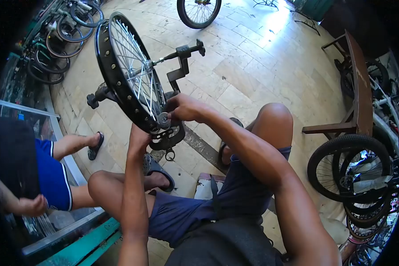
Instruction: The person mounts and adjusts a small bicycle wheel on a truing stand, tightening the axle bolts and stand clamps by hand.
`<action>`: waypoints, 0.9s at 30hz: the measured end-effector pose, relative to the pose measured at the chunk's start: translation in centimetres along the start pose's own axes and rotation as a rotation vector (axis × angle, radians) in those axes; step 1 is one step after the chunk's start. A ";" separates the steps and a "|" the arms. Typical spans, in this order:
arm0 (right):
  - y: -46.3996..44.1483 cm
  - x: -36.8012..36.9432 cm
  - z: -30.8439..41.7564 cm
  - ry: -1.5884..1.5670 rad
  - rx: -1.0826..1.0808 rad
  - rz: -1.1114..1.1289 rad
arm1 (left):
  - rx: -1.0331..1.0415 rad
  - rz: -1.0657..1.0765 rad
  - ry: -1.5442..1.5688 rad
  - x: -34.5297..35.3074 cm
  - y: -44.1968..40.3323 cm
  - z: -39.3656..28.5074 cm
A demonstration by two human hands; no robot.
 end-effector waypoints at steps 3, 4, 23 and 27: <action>-0.3 1.0 -0.1 0.002 -0.069 -0.009 | -0.052 0.062 -0.046 -0.4 -0.2 0.1; -0.2 1.0 0.1 -0.007 -0.064 -0.058 | -0.065 0.077 0.022 -0.4 0.0 -0.2; -0.4 2.2 -0.2 0.068 -0.049 -0.207 | 0.122 -0.009 -0.203 -1.0 0.8 -1.6; -0.2 2.2 0.4 0.123 -0.051 -0.225 | 0.126 -0.015 -0.167 -0.5 0.8 -1.7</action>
Point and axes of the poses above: each hand's wrist, its own y-axis away from the middle knuckle, its own x-axis out of the palm, z = x × y, the point moved 5 cm from there along -y, towards the middle knuckle, and after that the axes turned 9 degrees about x, right-handed, at the moved point
